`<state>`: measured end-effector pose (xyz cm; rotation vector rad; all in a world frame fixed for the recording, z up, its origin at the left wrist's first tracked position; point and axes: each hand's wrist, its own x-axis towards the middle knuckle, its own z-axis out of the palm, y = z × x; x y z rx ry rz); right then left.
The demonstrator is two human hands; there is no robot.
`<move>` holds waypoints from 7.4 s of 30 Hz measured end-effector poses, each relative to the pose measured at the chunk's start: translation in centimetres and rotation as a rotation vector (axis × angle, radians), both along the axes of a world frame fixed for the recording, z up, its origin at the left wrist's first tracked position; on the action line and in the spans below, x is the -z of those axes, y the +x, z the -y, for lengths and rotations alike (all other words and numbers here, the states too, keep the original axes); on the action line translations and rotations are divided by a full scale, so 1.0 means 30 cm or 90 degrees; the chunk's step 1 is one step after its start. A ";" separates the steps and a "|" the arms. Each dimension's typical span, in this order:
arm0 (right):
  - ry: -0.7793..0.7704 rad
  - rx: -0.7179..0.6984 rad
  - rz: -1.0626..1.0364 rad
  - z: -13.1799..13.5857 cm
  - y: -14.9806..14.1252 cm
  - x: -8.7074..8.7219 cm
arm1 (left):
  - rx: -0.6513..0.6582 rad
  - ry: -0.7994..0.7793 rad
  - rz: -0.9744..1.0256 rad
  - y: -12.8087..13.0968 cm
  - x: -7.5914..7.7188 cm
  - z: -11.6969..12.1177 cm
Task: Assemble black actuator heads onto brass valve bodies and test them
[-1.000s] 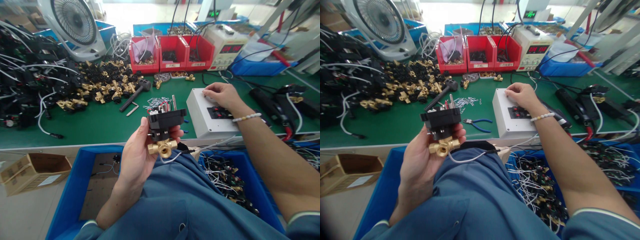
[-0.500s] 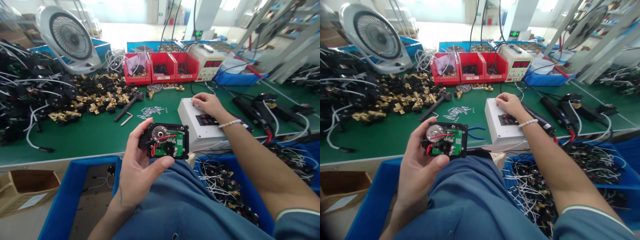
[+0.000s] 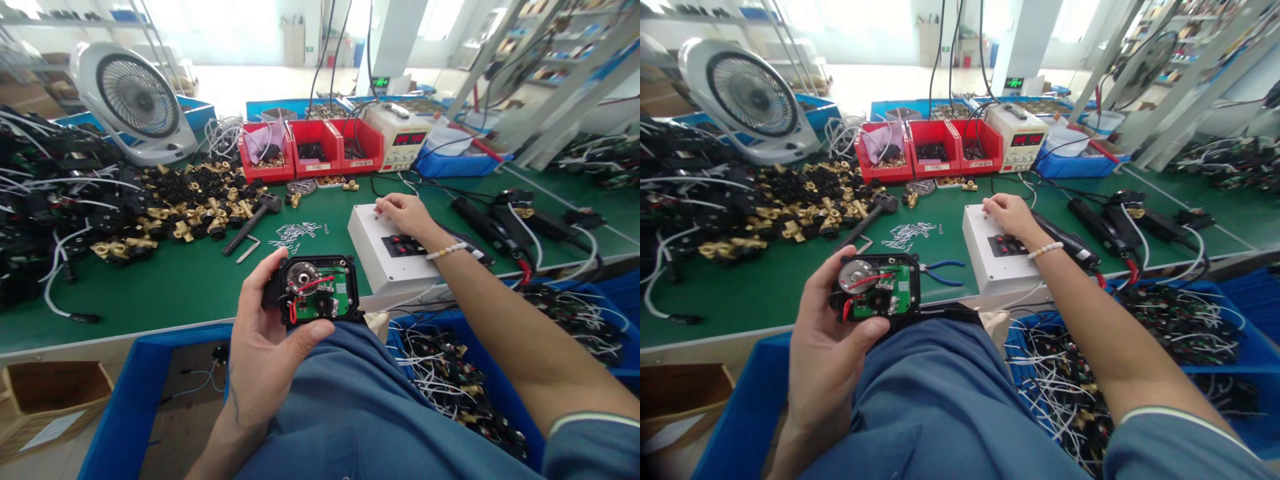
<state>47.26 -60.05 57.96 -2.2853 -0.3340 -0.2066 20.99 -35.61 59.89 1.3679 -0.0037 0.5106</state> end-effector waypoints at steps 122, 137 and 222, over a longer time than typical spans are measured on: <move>-0.076 0.074 -0.056 -0.060 -0.045 -0.044 | 0.303 -0.591 -0.308 0.054 -0.039 -0.016; -0.071 0.096 -0.050 -0.082 -0.074 -0.065 | 0.353 -0.576 -0.220 0.048 -0.033 -0.018; -0.003 -0.007 -0.017 -0.030 -0.020 -0.015 | 0.128 -0.320 -0.246 0.027 -0.018 0.013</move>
